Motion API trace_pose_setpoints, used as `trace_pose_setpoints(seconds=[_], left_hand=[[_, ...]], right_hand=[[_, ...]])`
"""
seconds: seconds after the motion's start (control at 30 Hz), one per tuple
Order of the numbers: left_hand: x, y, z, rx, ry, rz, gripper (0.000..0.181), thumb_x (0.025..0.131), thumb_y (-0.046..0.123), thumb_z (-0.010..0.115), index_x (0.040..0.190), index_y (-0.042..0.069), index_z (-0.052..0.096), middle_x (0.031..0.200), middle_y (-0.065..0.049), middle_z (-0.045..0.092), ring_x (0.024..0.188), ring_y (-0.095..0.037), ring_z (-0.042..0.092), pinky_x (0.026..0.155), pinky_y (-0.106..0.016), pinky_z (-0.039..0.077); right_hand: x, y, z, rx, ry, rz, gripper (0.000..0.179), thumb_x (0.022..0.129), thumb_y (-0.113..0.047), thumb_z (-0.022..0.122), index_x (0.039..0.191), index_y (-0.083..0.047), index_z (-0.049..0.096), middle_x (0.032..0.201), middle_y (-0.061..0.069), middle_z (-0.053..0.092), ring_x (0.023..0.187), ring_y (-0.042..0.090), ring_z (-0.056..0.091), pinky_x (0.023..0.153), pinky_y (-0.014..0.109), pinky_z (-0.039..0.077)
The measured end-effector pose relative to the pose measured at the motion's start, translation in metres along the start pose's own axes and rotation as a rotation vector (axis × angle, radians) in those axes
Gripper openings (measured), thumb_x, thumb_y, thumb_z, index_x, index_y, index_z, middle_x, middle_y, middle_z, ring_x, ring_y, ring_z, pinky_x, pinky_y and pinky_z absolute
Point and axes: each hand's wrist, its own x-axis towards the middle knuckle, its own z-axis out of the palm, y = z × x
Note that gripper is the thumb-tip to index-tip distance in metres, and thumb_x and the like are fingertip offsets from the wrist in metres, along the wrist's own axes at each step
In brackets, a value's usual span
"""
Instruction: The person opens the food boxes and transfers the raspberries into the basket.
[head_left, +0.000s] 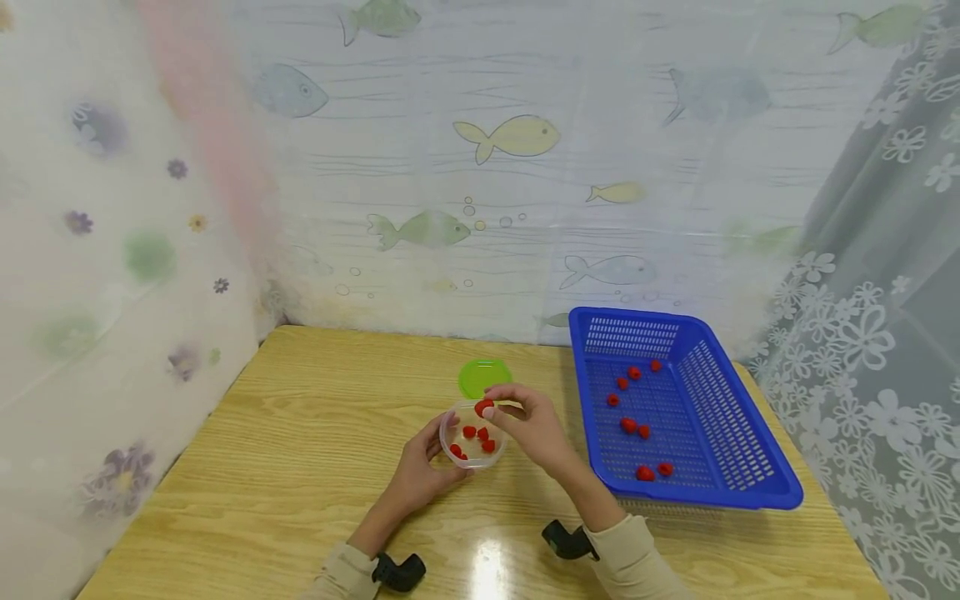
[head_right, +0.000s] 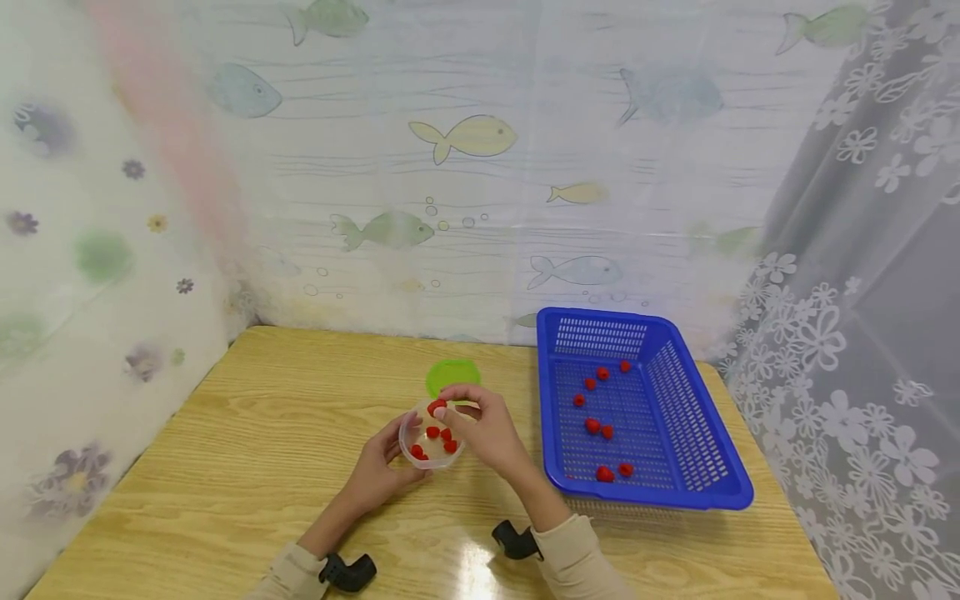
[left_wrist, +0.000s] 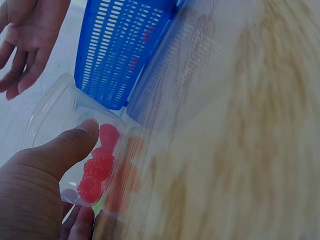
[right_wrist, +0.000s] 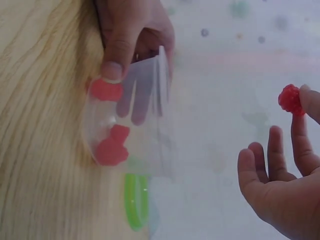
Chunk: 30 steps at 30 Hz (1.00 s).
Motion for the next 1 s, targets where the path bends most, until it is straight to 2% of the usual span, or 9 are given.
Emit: trace_pose_setpoints(seconds=[0.13,0.23,0.4,0.57,0.77,1.0], left_hand=[[0.0,0.001,0.0,-0.001,-0.009,0.002,0.09,0.076,0.001,0.088,0.153,0.001,0.042,0.149,-0.021,0.052,0.137,-0.036,0.052,0.111,-0.044,0.046],[0.0,0.002,-0.001,-0.012,-0.014,0.0,0.09,0.075,0.0,0.088,0.153,0.0,0.041,0.149,-0.022,0.051,0.136,-0.036,0.053,0.11,-0.044,0.046],[0.0,0.001,-0.001,-0.01,-0.009,-0.004,0.091,0.075,0.0,0.089,0.152,0.002,0.043,0.15,-0.02,0.051,0.137,-0.036,0.052,0.111,-0.043,0.046],[0.0,-0.001,0.0,-0.004,-0.003,0.003,0.091,0.074,0.0,0.089,0.152,0.003,0.044,0.149,-0.02,0.051,0.138,-0.035,0.051,0.111,-0.04,0.045],[-0.001,0.0,-0.001,-0.019,-0.01,0.012,0.091,0.074,-0.001,0.089,0.152,0.002,0.043,0.149,-0.021,0.051,0.137,-0.036,0.051,0.111,-0.04,0.046],[-0.001,0.002,0.0,-0.016,-0.01,0.017,0.09,0.075,0.0,0.089,0.152,0.002,0.043,0.149,-0.022,0.051,0.136,-0.037,0.052,0.11,-0.041,0.047]], right_hand=[[-0.002,-0.009,-0.003,0.064,-0.007,-0.006,0.026,0.097,0.0,0.065,0.119,0.014,0.061,0.131,0.023,0.058,0.101,0.014,0.071,0.094,0.025,0.058],[-0.003,-0.015,-0.006,0.088,-0.009,-0.028,0.027,0.098,0.001,0.064,0.119,0.016,0.058,0.13,0.019,0.058,0.1,0.01,0.07,0.095,0.024,0.057],[-0.003,-0.028,-0.014,0.068,-0.008,-0.05,0.027,0.097,-0.001,0.066,0.118,0.015,0.059,0.126,0.011,0.059,0.101,0.011,0.069,0.093,0.023,0.057],[-0.001,-0.039,-0.026,0.021,0.016,-0.092,0.026,0.096,-0.003,0.069,0.115,0.013,0.062,0.123,0.01,0.062,0.106,0.015,0.066,0.093,0.024,0.058],[-0.001,-0.05,-0.045,0.011,0.006,-0.135,0.017,0.096,-0.007,0.069,0.111,0.002,0.067,0.118,0.005,0.064,0.104,0.016,0.067,0.093,0.026,0.059],[-0.003,-0.059,-0.067,-0.031,0.032,-0.096,0.025,0.097,-0.008,0.069,0.117,0.005,0.065,0.106,-0.004,0.069,0.098,0.013,0.069,0.09,0.024,0.058]])
